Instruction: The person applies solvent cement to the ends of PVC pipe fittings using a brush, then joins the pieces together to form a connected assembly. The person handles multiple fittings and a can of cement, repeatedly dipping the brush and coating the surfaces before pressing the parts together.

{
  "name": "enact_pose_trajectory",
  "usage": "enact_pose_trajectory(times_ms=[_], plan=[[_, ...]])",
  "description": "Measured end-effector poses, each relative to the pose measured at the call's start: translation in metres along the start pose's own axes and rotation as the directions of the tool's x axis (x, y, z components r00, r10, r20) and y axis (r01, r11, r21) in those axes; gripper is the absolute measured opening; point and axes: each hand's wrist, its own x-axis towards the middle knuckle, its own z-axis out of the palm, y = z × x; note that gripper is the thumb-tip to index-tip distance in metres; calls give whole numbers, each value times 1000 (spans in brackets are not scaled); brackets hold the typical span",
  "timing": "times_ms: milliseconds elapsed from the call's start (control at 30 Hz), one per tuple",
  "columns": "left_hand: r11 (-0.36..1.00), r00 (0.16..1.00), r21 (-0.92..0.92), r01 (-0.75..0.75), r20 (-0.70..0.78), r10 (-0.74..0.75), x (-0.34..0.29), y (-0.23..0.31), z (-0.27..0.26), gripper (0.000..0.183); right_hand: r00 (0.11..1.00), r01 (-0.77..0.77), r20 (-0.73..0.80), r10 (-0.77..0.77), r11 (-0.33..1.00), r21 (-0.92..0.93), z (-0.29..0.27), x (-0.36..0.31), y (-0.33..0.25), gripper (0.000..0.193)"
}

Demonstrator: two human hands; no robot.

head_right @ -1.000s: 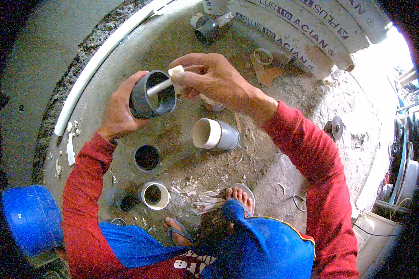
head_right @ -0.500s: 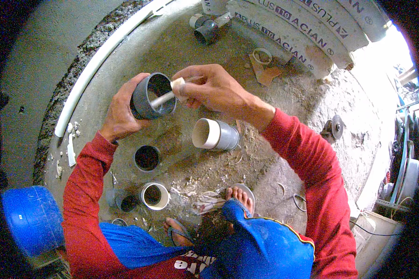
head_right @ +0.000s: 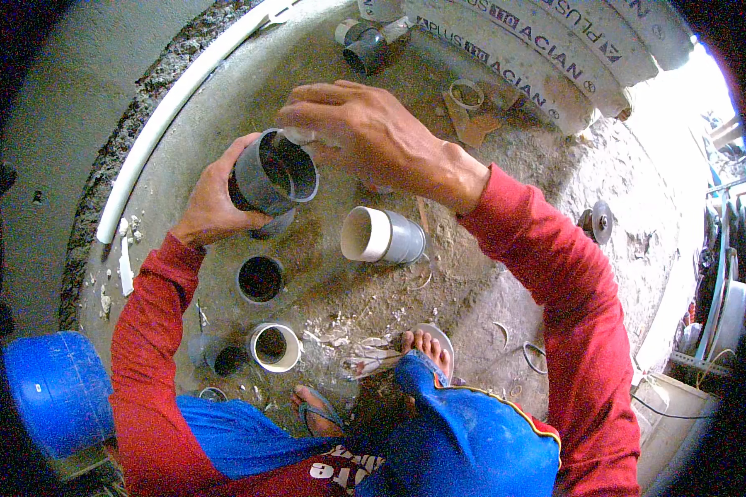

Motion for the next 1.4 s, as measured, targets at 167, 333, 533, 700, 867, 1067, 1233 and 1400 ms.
enact_pose_trajectory(times_ms=[167,333,533,700,867,1067,1233,1400], plan=[[997,995,33,-72,-59,74,-2,1,2,87,975,-98,203,86,994,51,-3,-4,0,47],[996,993,54,-75,-84,79,-1,2,2,85,985,-101,144,94,994,44,-2,1,-1,42],[981,981,165,-98,-150,123,-3,-11,2,83,905,-394,194,379,918,44,-22,-21,17,34],[986,983,154,-67,-161,92,-6,-27,-5,82,826,-409,337,452,892,-192,-10,-61,61,39],[983,982,175,-54,-171,84,-9,-30,-7,83,825,-308,416,383,921,-239,33,-96,88,45],[988,985,155,-21,-166,47,-11,-28,-12,84,755,-244,521,398,908,-340,79,-115,106,33],[988,984,150,-33,-167,58,-13,-30,-15,85,719,-234,538,439,883,-407,94,-124,112,29],[983,990,181,35,-143,-9,-14,-31,-18,91,797,-298,420,434,888,-351,95,-138,101,43]])
